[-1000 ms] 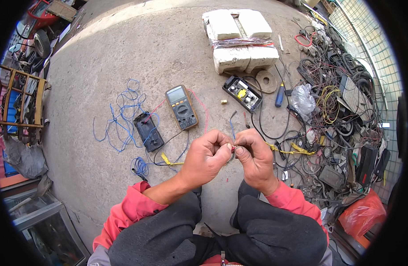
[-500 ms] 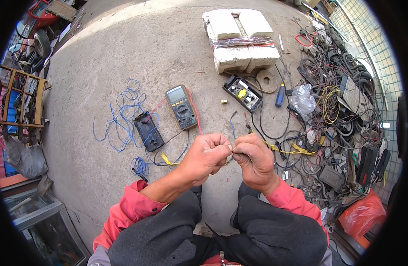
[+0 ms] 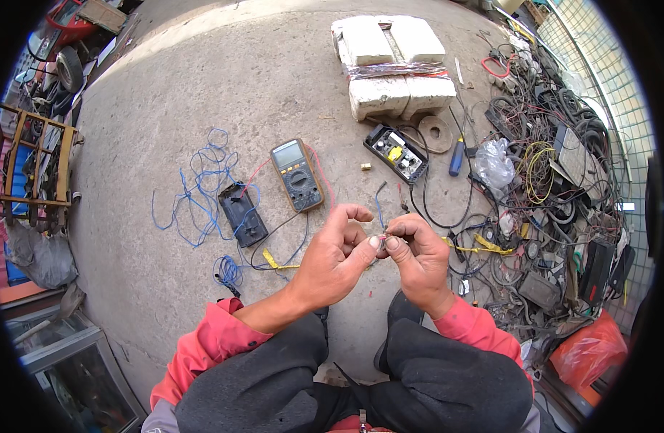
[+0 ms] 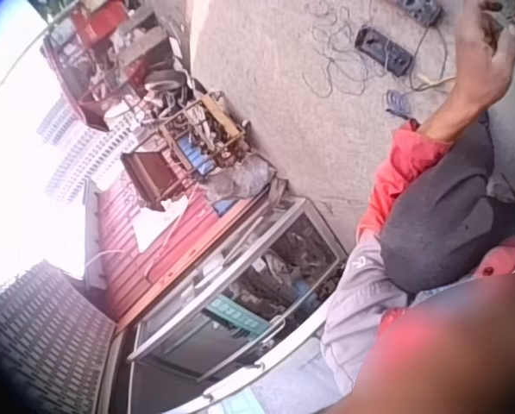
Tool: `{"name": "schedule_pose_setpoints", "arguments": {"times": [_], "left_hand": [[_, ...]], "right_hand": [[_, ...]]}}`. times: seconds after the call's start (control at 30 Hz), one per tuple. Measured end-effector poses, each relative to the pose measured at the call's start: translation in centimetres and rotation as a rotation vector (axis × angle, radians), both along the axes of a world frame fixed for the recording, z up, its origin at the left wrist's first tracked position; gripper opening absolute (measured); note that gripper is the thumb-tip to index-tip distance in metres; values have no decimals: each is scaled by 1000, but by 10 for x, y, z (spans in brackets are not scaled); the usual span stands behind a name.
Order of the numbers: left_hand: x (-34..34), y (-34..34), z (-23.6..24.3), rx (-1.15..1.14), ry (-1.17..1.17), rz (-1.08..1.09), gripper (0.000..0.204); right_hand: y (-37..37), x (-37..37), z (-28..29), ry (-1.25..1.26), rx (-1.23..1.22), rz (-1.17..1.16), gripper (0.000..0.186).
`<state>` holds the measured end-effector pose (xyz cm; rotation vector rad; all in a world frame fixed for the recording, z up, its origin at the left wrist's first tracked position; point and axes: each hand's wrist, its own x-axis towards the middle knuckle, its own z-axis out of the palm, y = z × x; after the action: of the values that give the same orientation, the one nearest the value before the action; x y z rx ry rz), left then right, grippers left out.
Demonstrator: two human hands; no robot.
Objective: The person sits on the ground and uses pliers to strip the insulation from a wire. They then twist the exposed strands and wrap the connection with black electrical tape.
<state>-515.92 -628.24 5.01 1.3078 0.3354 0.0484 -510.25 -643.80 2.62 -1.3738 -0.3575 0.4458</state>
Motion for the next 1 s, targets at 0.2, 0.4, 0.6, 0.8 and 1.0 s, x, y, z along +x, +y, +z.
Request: {"name": "schedule_pose_setpoints", "arguments": {"times": [0.2,0.4,0.6,0.8,1.0], "left_hand": [[2,7,-11,522,-271,-101,15],[4,11,-11,627,-349,-99,10],[-2,10,-8,411,-81,-176,7],[2,12,-15,-69,56,-212,14],[2,24,-5,-607,334,-252,11]], "right_hand": [[-1,1,2,85,63,43,9],[-1,1,3,104,62,48,10],[-2,3,2,10,23,38,10],[-1,4,3,-58,-9,29,13],[2,9,4,-303,-129,6,15]]}}
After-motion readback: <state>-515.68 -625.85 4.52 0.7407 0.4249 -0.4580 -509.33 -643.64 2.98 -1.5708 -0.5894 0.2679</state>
